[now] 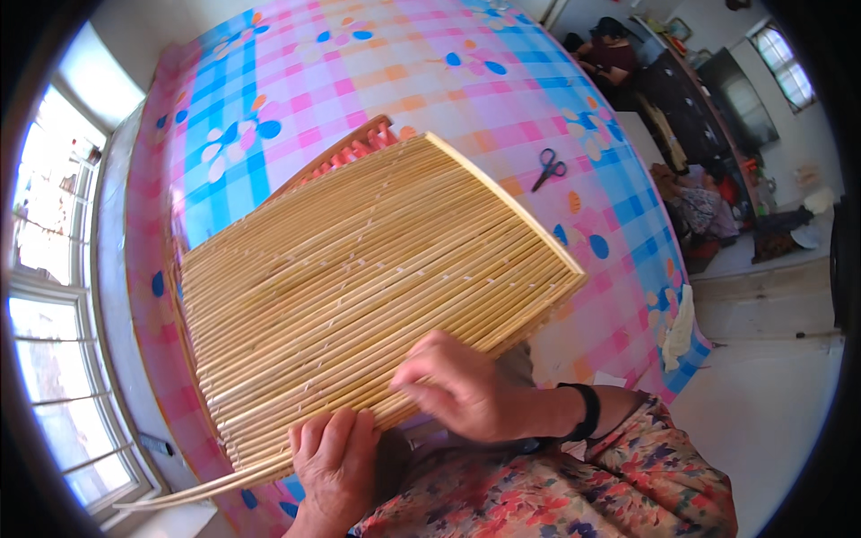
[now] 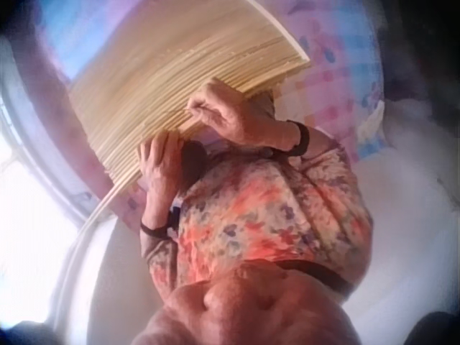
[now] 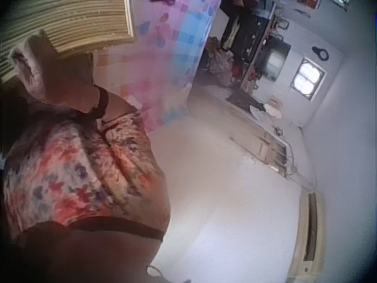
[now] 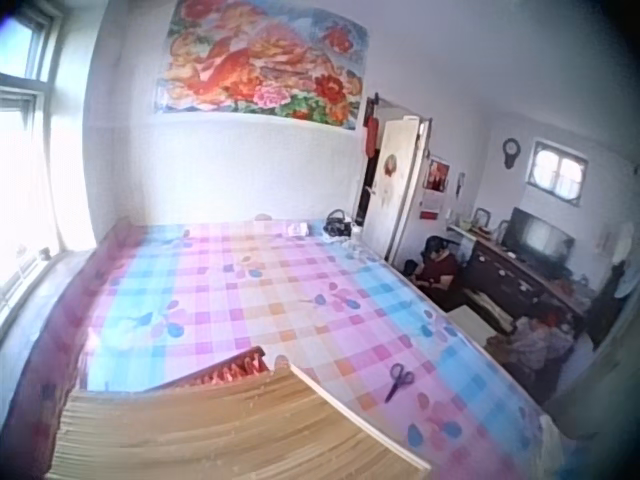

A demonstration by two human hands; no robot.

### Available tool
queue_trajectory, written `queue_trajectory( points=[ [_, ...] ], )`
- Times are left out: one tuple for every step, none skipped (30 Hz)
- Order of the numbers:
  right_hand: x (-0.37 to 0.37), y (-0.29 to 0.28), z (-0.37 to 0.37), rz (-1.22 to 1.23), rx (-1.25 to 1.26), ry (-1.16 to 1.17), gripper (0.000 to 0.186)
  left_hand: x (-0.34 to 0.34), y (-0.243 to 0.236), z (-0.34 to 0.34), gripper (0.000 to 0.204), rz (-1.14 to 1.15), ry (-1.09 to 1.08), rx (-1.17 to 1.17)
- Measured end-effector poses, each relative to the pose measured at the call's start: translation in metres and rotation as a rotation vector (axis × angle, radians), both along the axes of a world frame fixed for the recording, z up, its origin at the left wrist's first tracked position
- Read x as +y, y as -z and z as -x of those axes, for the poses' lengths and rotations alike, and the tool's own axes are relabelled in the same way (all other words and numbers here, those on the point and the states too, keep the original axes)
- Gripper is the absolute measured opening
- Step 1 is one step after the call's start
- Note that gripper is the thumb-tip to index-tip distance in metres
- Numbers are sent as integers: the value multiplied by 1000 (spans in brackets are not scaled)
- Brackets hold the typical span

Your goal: The person weaves together thin bamboo sticks using thread by hand, tying knots to secure the sticks into a flat mat.

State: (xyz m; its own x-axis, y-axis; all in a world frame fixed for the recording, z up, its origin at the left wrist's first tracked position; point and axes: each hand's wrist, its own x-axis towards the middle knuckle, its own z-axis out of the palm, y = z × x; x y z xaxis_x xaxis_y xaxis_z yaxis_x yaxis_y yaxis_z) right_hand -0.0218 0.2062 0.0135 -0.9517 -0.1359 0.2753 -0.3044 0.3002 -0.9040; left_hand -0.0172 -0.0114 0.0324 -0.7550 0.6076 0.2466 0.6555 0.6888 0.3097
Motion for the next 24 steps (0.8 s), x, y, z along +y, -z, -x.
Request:
queue_trajectory(
  points=[
    [9,-4,2,-61,86,31,11,3,-3,0,36,-30,14,-14],
    [18,-11,4,-105,154,23,12,3,-5,-1,36,-55,23,-28],
    [24,-17,5,-122,175,29,14,1,-5,-2,36,-30,30,-35],
    [29,-23,5,-147,197,41,16,0,-5,-2,36,-14,14,-43],
    [33,-26,4,-131,189,27,16,-1,-3,-3,36,-24,15,-40],
    [39,-29,2,-193,162,24,16,1,-2,-3,36,-42,22,-34],
    [41,-30,3,-257,135,21,17,1,-2,-3,36,-48,25,-26],
    [41,-28,4,-252,129,12,17,1,-3,-2,36,-43,16,-32],
    [40,-27,4,-235,75,7,17,1,-4,-1,36,-44,20,-28],
    [40,-25,4,-218,21,3,17,1,-4,-1,35,-46,25,-24],
    [39,-25,6,-216,11,-3,17,1,-4,-1,35,-44,19,-34],
    [37,-26,8,-202,35,-43,16,1,-4,-2,35,-43,27,-29],
    [35,-26,9,-187,58,-82,16,0,-4,-2,34,-42,36,-24],
    [32,-25,11,-187,47,-85,16,0,-4,-2,34,-43,34,-35],
    [28,-24,14,-197,53,-114,16,-1,-5,-1,34,-38,42,-36],
    [25,-23,15,-207,60,-143,16,-1,-6,0,33,-35,50,-38],
    [23,-22,16,-198,42,-162,18,-2,-6,1,33,-37,49,-48],
    [21,-20,17,-196,32,-167,18,-2,-5,-1,33,-26,57,-40],
    [19,-18,18,-181,18,-189,18,-2,-5,-1,33,-16,66,-32],
    [18,-16,19,-166,4,-211,18,-2,-5,-1,33,-16,62,-43],
    [17,-14,19,-166,-5,-213,18,-2,-4,-2,34,-14,64,-27],
    [17,-13,19,-159,-17,-213,18,-2,-4,-2,34,-12,66,-10],
    [16,-12,18,-152,-29,-212,18,-3,-3,-2,34,-12,65,-19],
    [15,-13,18,-153,-36,-212,18,-3,-3,-2,31,-9,73,6]
  ],
)
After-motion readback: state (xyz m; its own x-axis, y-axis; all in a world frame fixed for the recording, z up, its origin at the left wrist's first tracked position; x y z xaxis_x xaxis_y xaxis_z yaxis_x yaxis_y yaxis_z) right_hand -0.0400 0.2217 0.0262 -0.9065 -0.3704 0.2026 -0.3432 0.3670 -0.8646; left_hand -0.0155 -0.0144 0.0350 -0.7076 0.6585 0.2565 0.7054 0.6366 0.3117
